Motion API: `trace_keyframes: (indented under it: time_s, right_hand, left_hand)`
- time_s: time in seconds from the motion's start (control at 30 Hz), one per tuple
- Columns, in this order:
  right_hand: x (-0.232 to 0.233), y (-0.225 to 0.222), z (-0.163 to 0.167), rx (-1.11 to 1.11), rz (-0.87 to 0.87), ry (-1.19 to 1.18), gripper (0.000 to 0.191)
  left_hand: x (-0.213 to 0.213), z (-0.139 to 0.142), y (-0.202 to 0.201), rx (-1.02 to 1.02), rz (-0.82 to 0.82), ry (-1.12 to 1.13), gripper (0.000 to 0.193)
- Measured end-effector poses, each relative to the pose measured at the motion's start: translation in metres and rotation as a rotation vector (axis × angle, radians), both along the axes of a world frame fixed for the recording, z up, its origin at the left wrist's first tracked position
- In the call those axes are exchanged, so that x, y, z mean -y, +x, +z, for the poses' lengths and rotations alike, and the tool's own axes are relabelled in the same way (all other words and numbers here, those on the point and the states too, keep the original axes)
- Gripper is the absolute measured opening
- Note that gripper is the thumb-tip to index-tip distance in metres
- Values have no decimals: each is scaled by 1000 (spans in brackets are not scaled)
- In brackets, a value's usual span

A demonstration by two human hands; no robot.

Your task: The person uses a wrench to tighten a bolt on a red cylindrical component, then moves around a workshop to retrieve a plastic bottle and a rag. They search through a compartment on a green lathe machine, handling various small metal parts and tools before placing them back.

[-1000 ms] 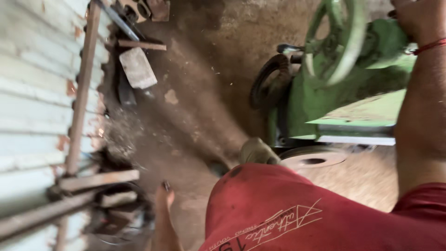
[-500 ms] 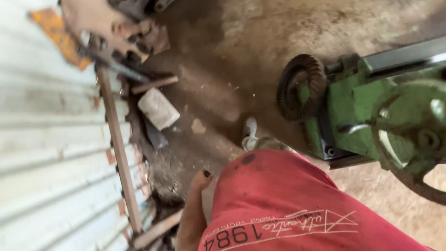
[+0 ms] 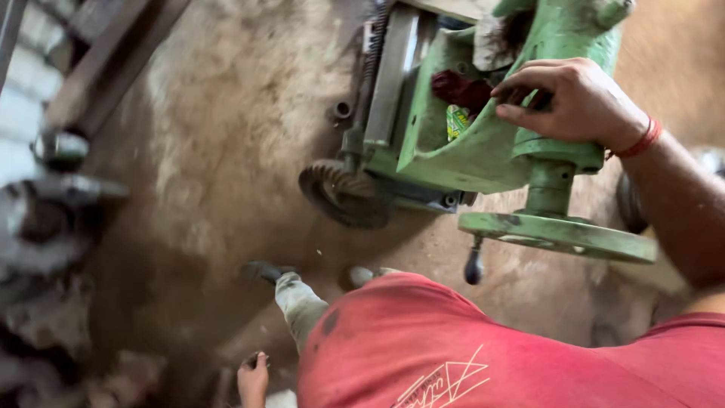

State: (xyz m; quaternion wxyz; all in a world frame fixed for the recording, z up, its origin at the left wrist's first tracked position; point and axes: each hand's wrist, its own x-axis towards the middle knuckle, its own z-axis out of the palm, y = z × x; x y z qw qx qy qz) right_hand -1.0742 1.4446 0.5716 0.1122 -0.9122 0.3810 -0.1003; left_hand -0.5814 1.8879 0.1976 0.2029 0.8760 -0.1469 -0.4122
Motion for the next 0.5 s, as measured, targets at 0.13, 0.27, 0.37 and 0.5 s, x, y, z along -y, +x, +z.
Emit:
trace_keyframes:
  time_s: [0.13,0.27,0.37,0.5]
  right_hand:
    - [-12,33,3,-87,-231,-20,27]
    - [-18,65,14,-273,-323,-191,30]
    - [-17,74,16,-450,-369,-341,32]
    - [-25,50,-12,-540,-432,-431,32]
  left_hand:
    - [106,-13,100,-121,-165,-177,31]
    - [188,-3,190,12,-501,38,31]
    - [260,20,249,154,-851,155,30]
    - [344,17,293,199,-910,64,33]
